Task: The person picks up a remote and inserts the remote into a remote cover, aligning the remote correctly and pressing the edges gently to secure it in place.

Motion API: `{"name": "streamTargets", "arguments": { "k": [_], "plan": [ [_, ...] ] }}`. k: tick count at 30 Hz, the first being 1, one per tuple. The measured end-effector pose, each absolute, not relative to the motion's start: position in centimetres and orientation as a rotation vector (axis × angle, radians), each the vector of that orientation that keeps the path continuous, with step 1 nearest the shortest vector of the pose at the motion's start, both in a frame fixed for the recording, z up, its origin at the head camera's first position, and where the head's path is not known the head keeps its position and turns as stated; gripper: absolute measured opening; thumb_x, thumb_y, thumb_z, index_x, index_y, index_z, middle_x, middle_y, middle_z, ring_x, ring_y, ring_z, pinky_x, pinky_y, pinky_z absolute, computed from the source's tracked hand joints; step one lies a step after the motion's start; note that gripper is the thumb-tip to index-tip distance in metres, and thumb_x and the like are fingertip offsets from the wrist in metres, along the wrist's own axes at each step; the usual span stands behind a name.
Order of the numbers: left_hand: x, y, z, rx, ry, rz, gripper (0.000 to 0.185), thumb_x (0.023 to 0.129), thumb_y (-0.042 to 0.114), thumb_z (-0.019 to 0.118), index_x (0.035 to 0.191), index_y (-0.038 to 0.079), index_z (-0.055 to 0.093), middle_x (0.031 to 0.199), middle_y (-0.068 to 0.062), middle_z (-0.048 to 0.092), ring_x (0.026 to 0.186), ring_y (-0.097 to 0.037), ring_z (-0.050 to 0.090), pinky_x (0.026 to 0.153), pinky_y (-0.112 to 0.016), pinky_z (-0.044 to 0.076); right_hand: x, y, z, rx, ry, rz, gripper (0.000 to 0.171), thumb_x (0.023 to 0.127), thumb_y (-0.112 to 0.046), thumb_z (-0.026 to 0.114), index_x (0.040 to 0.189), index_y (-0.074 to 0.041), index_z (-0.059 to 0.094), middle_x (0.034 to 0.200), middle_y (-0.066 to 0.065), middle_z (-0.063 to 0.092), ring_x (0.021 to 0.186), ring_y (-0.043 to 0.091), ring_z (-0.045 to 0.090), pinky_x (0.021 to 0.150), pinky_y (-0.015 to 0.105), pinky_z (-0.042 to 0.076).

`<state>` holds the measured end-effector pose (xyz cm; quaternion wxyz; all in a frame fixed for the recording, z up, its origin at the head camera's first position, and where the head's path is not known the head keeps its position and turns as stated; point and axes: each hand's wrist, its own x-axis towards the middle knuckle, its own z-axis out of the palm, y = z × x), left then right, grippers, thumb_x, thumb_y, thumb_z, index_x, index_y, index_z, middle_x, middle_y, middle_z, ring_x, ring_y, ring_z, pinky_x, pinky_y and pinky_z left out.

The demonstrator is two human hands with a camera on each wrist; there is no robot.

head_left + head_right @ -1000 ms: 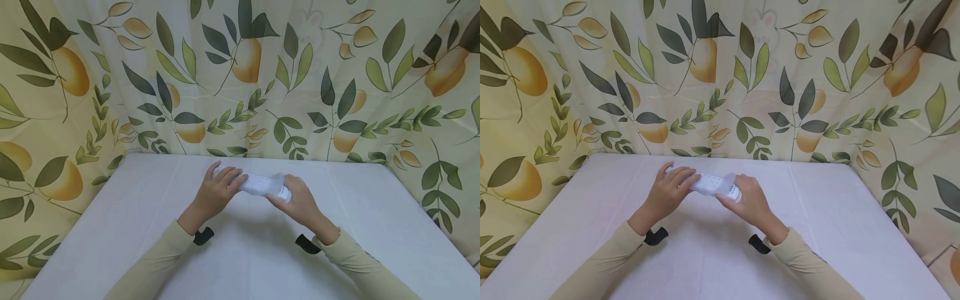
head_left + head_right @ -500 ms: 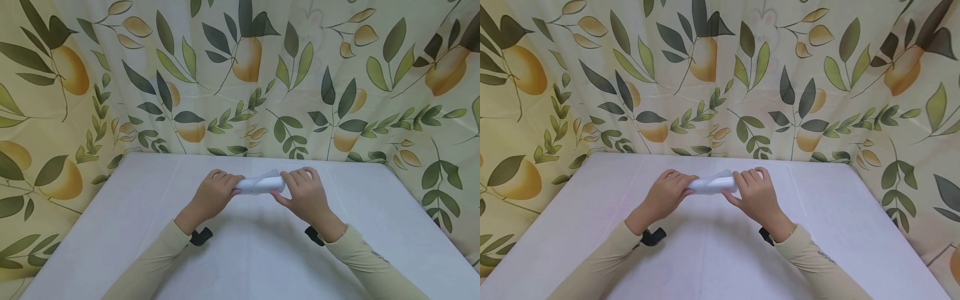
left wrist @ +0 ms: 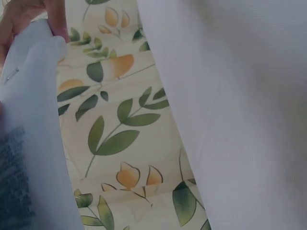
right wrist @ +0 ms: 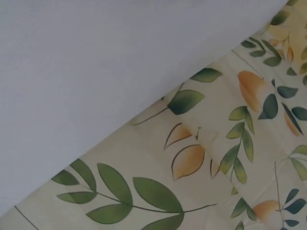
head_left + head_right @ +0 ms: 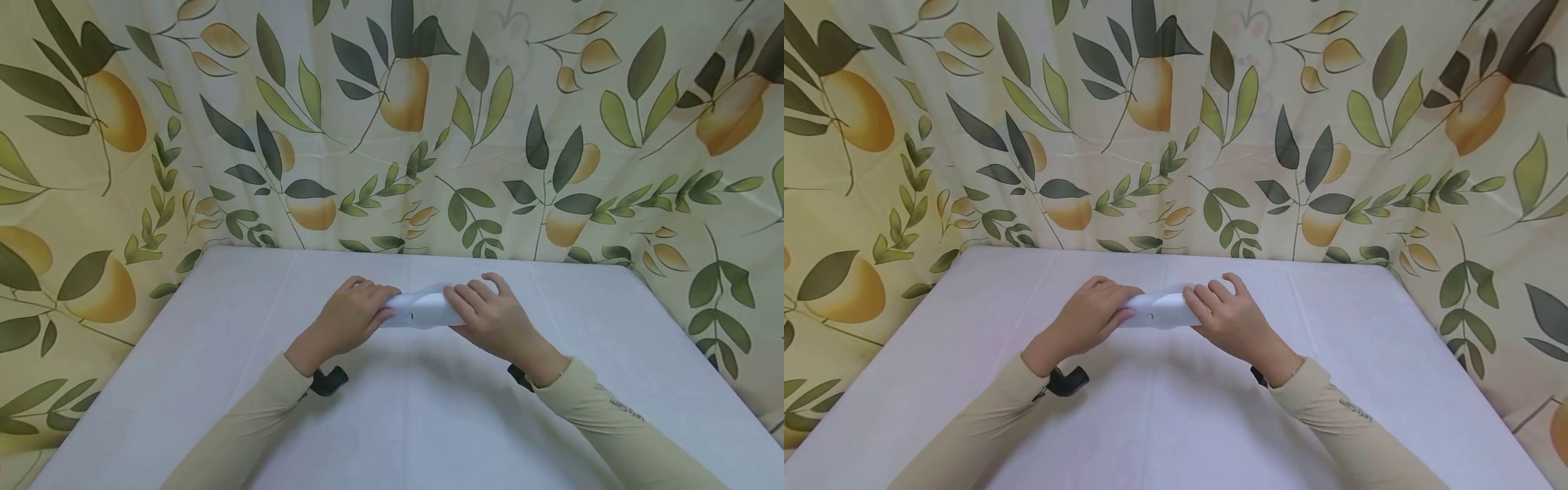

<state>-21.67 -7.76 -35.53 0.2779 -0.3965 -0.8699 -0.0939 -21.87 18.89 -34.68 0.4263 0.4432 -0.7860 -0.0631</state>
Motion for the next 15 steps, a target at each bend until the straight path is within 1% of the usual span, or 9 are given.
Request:
{"name": "streamTargets", "arguments": {
  "k": [2,3,4,7,9,10,15],
  "plan": [
    [-21.7,-7.7,-35.6,-1.044,-2.331,-0.16,0.041,0.087,0.042,0.062,0.115,0.013,0.061,0.099,0.001,0.068,0.091,-0.015,0.064,0.09,-0.037,0.046,-21.8,19.0,-34.7,1.1,-1.982,-0.149,0.067,0.051,-0.039,0.09,0.102,-0.004,0.063,0.086,0.011,0.07,0.076,0.028,0.066,0.076,0.053,0.051],
    [-21.8,-7.6,-35.6,-1.031,-2.322,-0.111,0.047,0.085,0.047,0.063,0.117,0.014,0.06,0.1,0.0,0.068,0.092,-0.016,0.063,0.091,-0.038,0.045,-21.8,19.0,-34.8,1.098,-1.99,-0.137,0.063,0.056,-0.042,0.087,0.1,-0.003,0.062,0.084,0.011,0.07,0.074,0.028,0.066,0.075,0.053,0.051],
    [-21.7,-7.6,-35.5,-1.02,-2.311,-0.064,0.053,0.082,0.05,0.065,0.119,0.014,0.059,0.1,0.0,0.067,0.092,-0.017,0.062,0.091,-0.039,0.045,-21.7,19.0,-34.8,1.093,-2.009,-0.117,0.063,0.057,-0.044,0.085,0.099,-0.003,0.062,0.083,0.012,0.069,0.072,0.027,0.066,0.075,0.053,0.051],
    [-21.7,-7.4,-35.2,-0.993,-2.296,0.045,0.065,0.075,0.056,0.069,0.124,0.015,0.057,0.103,-0.001,0.065,0.095,-0.019,0.06,0.093,-0.041,0.044,-21.2,18.7,-34.9,1.071,-2.101,-0.07,0.063,0.061,-0.05,0.081,0.097,-0.002,0.059,0.08,0.012,0.068,0.07,0.025,0.066,0.073,0.051,0.051],
    [-21.6,-7.4,-35.0,-0.994,-2.302,0.059,0.065,0.075,0.054,0.071,0.125,0.016,0.056,0.104,-0.002,0.064,0.097,-0.02,0.059,0.096,-0.044,0.042,-20.8,18.4,-34.8,1.07,-2.176,-0.059,0.063,0.063,-0.052,0.079,0.097,-0.003,0.057,0.079,0.011,0.068,0.069,0.022,0.065,0.073,0.049,0.051],
    [-21.6,-7.4,-34.9,-0.999,-2.31,0.059,0.064,0.075,0.053,0.072,0.125,0.016,0.056,0.104,-0.002,0.064,0.098,-0.02,0.059,0.098,-0.046,0.041,-20.5,18.3,-34.8,1.069,-2.217,-0.057,0.065,0.06,-0.051,0.081,0.097,-0.004,0.056,0.079,0.01,0.068,0.069,0.021,0.065,0.073,0.047,0.051],
    [-21.7,-7.6,-34.9,-1.014,-2.339,0.061,0.062,0.076,0.051,0.071,0.126,0.019,0.055,0.107,-0.001,0.063,0.103,-0.02,0.057,0.104,-0.05,0.035,-20.1,18.0,-34.8,1.108,-2.291,-0.072,0.062,0.064,-0.052,0.078,0.096,-0.005,0.053,0.076,0.007,0.068,0.066,0.017,0.064,0.072,0.043,0.049]
  ]
}}
